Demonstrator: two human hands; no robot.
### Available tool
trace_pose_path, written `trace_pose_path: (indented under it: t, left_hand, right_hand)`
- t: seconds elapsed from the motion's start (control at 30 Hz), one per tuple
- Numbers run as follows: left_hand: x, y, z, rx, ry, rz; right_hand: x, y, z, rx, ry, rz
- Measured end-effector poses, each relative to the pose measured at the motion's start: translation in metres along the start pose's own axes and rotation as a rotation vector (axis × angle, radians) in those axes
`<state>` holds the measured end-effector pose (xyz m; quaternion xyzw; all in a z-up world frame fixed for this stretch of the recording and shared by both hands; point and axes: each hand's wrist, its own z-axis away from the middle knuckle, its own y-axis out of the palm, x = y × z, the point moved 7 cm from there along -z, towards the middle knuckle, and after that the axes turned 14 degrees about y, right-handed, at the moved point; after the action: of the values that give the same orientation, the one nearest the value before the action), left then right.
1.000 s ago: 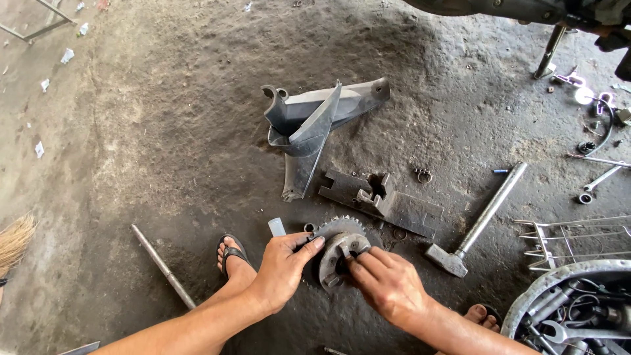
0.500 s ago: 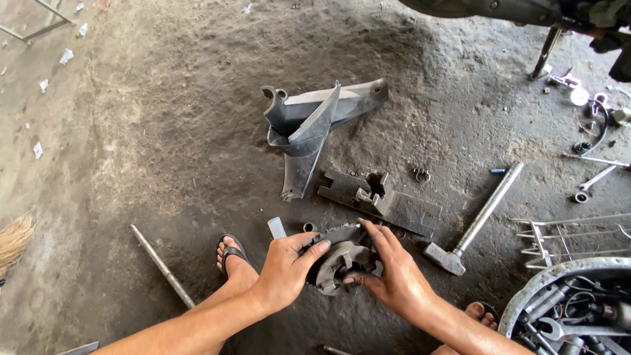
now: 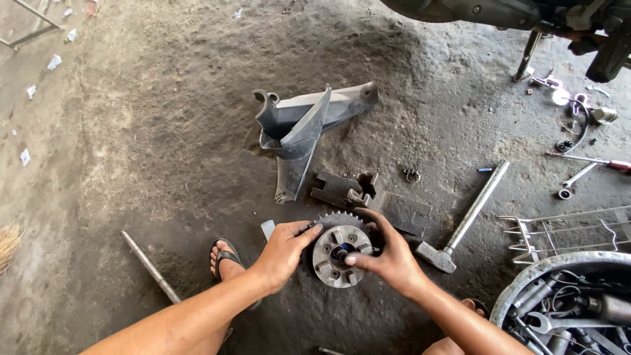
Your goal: Repairing a motorcycle sprocket hub using a hammer and punch to seat or remove a component
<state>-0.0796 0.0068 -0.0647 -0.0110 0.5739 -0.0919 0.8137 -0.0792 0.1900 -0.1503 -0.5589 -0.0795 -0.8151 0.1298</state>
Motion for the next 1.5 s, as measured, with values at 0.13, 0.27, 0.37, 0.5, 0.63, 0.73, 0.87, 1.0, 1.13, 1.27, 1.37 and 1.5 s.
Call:
trace_pose_path:
  t: [0.13,0.27,0.37,0.5,0.63,0.73,0.87,1.0,1.13,1.27,1.37,1.5]
  left_hand:
    - [0.036,0.002,-0.001,-0.029,-0.124,-0.006]
    - [0.063,0.010,0.010,0.029,-0.253,-0.193]
    - [0.071,0.025,0.021,0.051,-0.460,0.052]
    - [0.056,0.029,0.007,0.294,-0.415,0.099]
    - [0.036,-0.012,-0.030,0.331,0.047,-0.441]
    - [0.031,-0.036,-0.039,0.336,0.224,-0.740]
    - [0.081,-0.058,-0.059,0.570,0.258,-1.334]
    - [0.172,-0.090,-0.104,0.618,0.277,-1.461]
    - [0.263,-0.106,-0.114,0.543,0.254,-1.439]
    - [0.306,-0.106,-0.115,0.393,0.173,-1.241]
    - [0.312,-0.101,-0.119,0.208,0.525,-1.235]
    - [0.272,-0.059,-0.117,0.165,0.741,-1.724]
  right_hand:
    - [-0.050,0.001,-0.001,0.126,0.337,-0.332]
    - [-0.104,0.020,0.015,0.213,0.598,-0.650]
    - [-0.121,0.026,0.026,0.285,0.729,-0.850]
    - [-0.155,0.021,0.031,0.414,0.666,-0.856]
    - [-0.252,-0.015,0.027,0.204,0.761,-1.013]
    - [-0.242,-0.030,0.019,0.342,0.498,-1.139]
    - [-0.273,-0.050,0.016,0.472,0.334,-1.370]
    - [-0.244,-0.042,0.017,0.550,0.305,-1.387]
    - [-0.256,-0.014,0.018,0.567,0.708,-1.536]
    - [-0.209,0.006,0.019,0.849,0.578,-1.787]
    - [-0.221,0.014,0.014,0.916,0.585,-1.691]
    - [-0.299,0.018,0.023,0.394,0.953,-1.413]
